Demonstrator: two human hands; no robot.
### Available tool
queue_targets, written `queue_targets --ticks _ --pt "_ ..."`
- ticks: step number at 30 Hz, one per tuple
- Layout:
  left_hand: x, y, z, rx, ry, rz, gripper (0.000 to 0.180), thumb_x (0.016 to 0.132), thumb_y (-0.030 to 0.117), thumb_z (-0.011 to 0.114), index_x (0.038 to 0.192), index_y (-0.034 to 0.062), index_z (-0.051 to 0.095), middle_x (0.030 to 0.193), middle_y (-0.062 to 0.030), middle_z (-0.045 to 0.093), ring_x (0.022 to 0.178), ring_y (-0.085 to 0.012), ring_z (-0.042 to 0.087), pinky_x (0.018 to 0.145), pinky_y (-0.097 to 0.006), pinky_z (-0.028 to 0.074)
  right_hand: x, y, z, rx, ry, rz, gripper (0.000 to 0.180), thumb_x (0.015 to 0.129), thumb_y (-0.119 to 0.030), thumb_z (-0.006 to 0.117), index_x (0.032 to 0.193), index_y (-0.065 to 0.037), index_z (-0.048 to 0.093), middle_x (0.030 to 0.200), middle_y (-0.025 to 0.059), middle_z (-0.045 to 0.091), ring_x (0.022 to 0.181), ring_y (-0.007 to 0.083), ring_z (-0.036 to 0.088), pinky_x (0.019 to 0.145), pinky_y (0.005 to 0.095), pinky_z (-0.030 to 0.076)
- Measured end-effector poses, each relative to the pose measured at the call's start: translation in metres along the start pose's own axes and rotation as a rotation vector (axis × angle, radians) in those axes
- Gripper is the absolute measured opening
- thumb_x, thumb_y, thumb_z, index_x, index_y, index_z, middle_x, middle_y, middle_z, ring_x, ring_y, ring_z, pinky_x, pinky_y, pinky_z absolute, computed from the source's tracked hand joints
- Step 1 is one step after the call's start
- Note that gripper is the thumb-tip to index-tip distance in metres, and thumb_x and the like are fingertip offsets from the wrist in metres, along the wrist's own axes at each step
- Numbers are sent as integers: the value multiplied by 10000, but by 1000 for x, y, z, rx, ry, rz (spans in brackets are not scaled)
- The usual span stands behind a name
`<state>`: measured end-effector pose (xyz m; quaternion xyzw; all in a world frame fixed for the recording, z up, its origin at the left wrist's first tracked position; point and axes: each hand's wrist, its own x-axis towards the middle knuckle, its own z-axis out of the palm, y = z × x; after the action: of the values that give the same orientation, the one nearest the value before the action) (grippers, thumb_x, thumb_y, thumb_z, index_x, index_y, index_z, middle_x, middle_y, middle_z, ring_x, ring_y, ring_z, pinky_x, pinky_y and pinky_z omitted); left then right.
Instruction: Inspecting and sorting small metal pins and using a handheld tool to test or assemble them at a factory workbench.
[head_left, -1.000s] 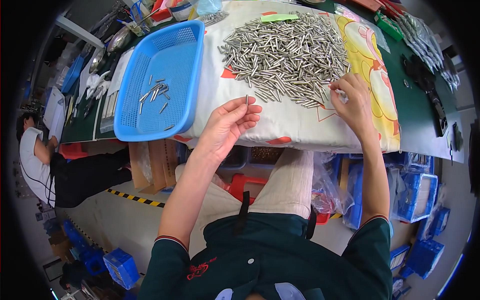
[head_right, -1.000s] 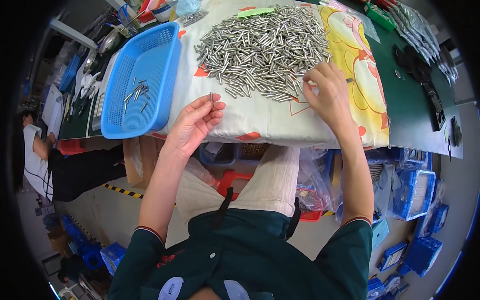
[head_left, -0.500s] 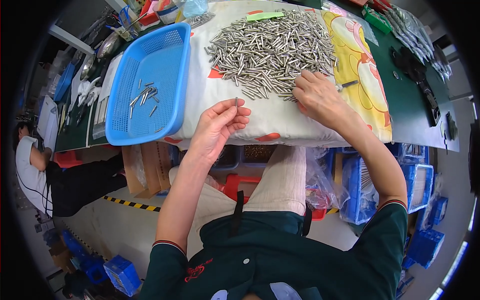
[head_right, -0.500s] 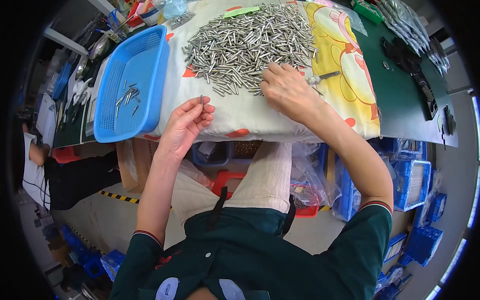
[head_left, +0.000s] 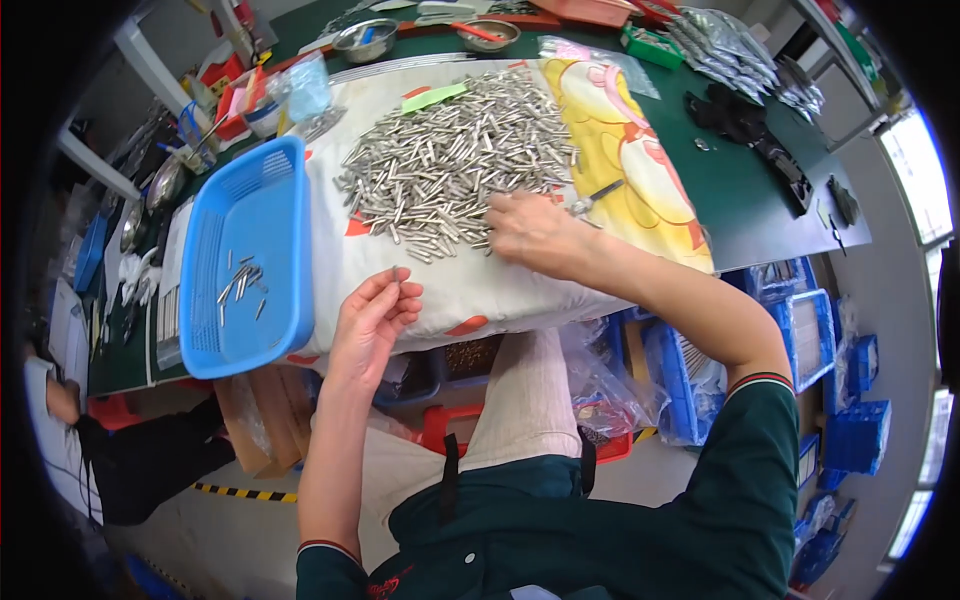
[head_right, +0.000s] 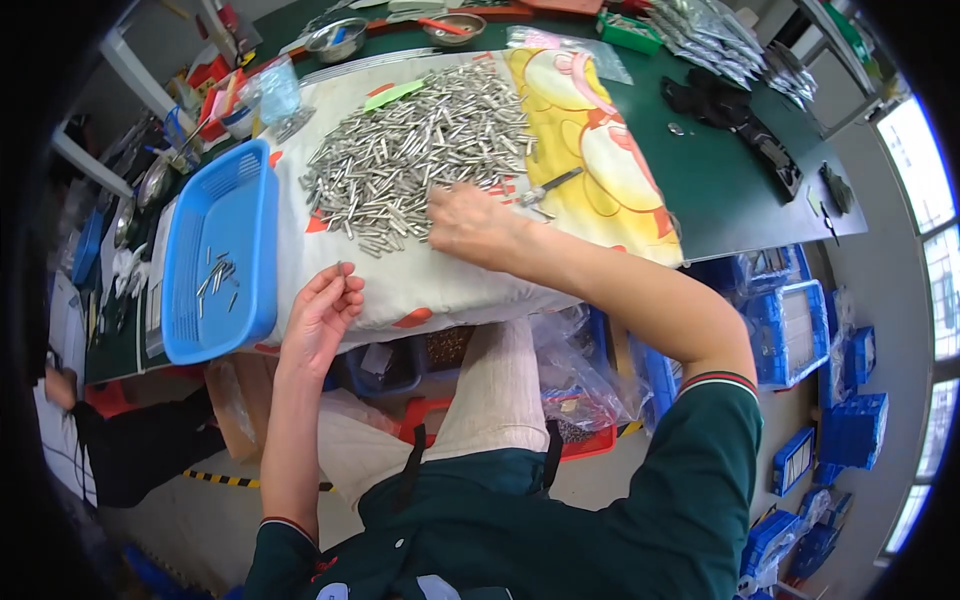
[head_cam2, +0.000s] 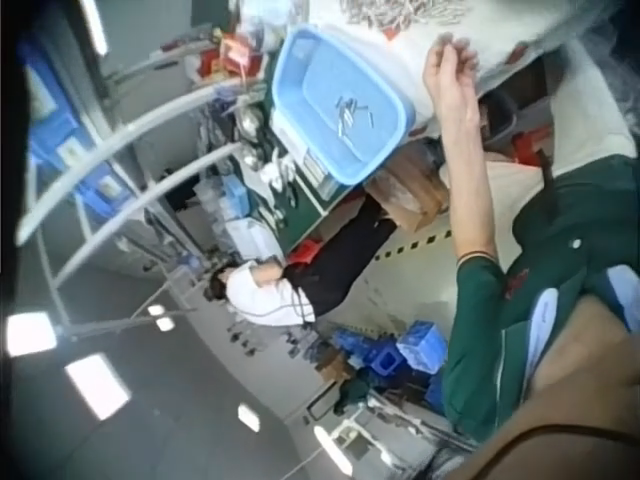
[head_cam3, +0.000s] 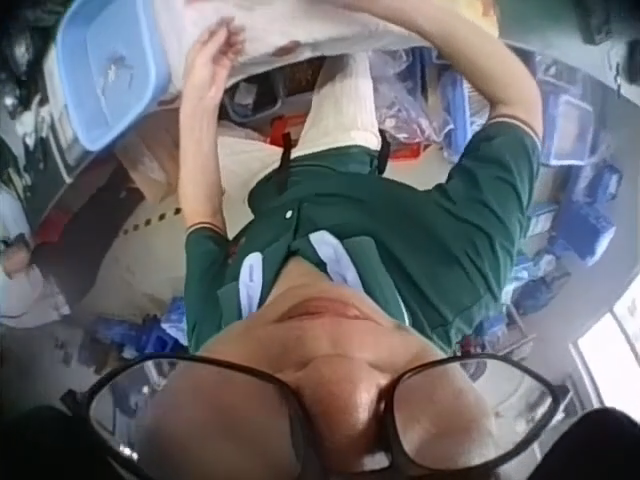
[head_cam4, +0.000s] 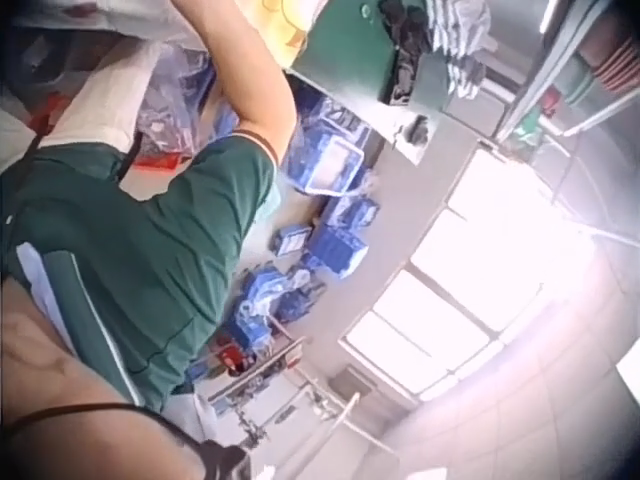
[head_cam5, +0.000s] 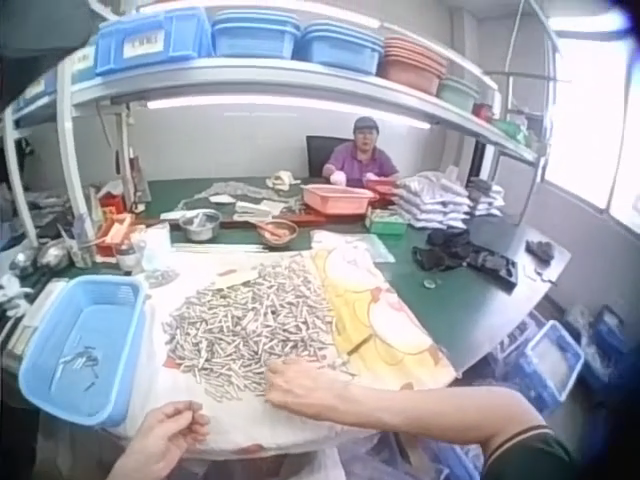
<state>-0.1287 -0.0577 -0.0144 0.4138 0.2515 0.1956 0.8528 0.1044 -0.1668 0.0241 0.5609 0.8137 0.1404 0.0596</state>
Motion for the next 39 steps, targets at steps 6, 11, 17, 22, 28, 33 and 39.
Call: queue_targets --ticks 6,11,17,22,28,33,39 --pt "10 17 14 31 -39 88 187 882 92 524 1037 -11 547 885 -98 622 730 -117 596 672 -229 493 6 0 11 63 99 -18 69 628 -124 565 594 -65 564 689 42 521 778 205 514 626 317 457" --pt "52 30 36 160 29 347 134 885 77 517 997 20 565 918 -79 616 752 -104 584 691 -224 483 24 9 -1 372 367 219 69 602 -116 600 578 -62 564 704 50 542 759 232 533 626 350 473" --pt "126 36 47 280 144 611 150 877 44 521 1002 -21 572 929 -57 605 795 -112 589 709 -238 493 88 48 -1 745 858 456 97 635 -79 631 672 3 593 650 89 568 647 241 555 594 341 451" --pt "136 28 33 260 202 538 162 872 30 525 1004 -34 593 903 -66 614 779 -106 597 674 -231 509 101 41 32 948 838 549 109 618 -92 649 647 -15 578 624 89 546 632 257 555 567 347 448" --pt "133 35 43 289 120 473 153 867 29 531 983 -26 614 875 -62 631 746 -110 608 675 -229 511 89 42 29 1139 778 644 89 681 -58 639 720 9 596 677 85 576 595 167 560 549 270 461" --pt "140 33 42 282 67 423 185 875 58 530 1010 -50 596 881 -102 633 736 -145 628 677 -256 545 85 40 36 1225 714 683 88 758 -73 636 771 3 594 699 -16 536 607 31 468 529 184 377" --pt "131 36 38 352 66 422 194 882 48 501 1014 -78 570 843 -115 639 716 -157 640 639 -263 550 90 36 34 1502 589 779 128 739 -82 637 774 39 615 665 3 572 576 45 462 516 196 394"
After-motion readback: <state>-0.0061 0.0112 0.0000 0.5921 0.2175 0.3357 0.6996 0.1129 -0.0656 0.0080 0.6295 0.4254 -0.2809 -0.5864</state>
